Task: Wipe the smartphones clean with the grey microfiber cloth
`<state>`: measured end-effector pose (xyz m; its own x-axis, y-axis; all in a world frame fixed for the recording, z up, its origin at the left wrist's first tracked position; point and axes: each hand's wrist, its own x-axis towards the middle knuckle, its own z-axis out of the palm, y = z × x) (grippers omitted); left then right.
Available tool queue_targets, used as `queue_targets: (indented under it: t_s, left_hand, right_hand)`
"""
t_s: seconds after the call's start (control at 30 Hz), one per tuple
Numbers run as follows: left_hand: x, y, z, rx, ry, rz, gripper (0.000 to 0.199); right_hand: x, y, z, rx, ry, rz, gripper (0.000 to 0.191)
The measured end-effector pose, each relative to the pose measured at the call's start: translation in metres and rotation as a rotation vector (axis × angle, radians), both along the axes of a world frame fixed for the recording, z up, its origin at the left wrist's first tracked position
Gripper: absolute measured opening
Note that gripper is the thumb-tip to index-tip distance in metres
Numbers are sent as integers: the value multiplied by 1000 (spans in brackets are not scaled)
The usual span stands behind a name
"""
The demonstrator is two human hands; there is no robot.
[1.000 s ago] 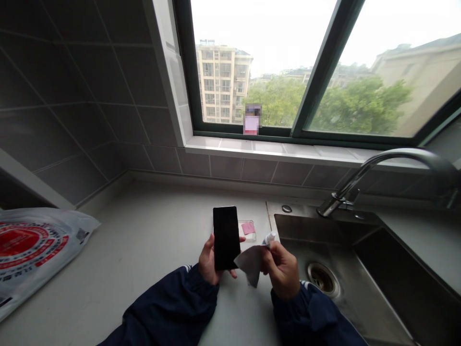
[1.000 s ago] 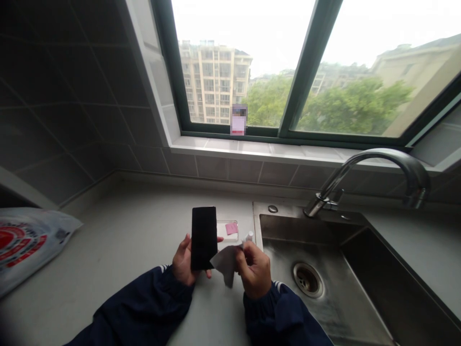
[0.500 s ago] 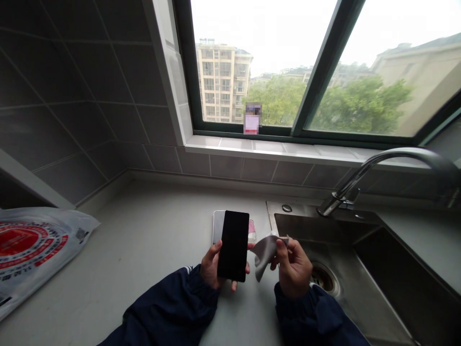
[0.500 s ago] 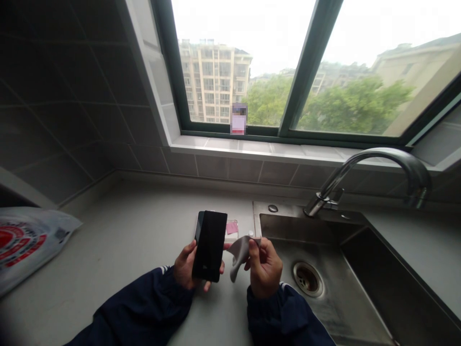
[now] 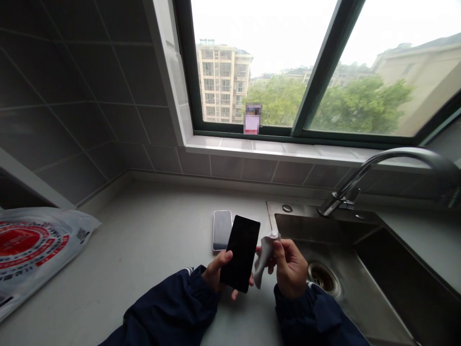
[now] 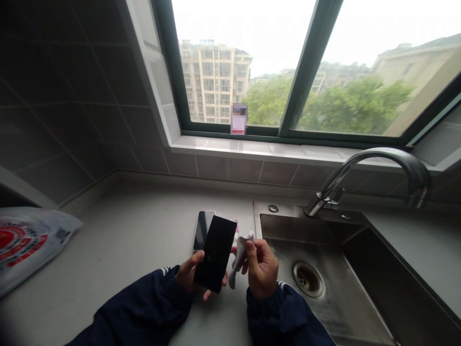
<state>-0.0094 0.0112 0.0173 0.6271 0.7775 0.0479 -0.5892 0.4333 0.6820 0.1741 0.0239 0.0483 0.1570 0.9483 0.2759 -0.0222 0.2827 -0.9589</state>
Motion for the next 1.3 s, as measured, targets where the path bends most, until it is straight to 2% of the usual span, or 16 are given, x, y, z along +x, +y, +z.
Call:
queue_targets:
  t_s: [0.17, 0.33, 0.43, 0.73, 0.9, 1.1, 1.2, 1.3]
  left_hand:
    - [0, -1, -1, 41, 37, 25, 78]
    - [1, 0, -5, 58, 62, 21, 64]
    - [0, 2, -7, 72, 70, 30, 63]
    - [-1, 1, -3, 64, 116, 102, 57]
    - [-5, 3, -3, 40, 66, 143, 64]
    - [-16, 9, 4, 31, -95, 47, 73]
    - [-20, 11, 9, 39, -98, 39, 75]
    - [-19, 12, 11, 74, -69, 56, 76]
  right_hand:
    - [2, 1, -2, -20, -32, -14, 37]
    - [-2, -1, -2, -76, -77, 19, 38]
    - [-3, -1, -3, -94, -91, 37, 40]
    - [-1, 0, -4, -91, -71, 20, 38]
    - [-1, 1, -4, -65, -53, 0, 34]
    - [-1, 4, -9, -30, -21, -19, 34]
    - [0, 2, -10, -23, -55, -25, 38]
    - [0, 0, -8, -29, -107, -25, 33]
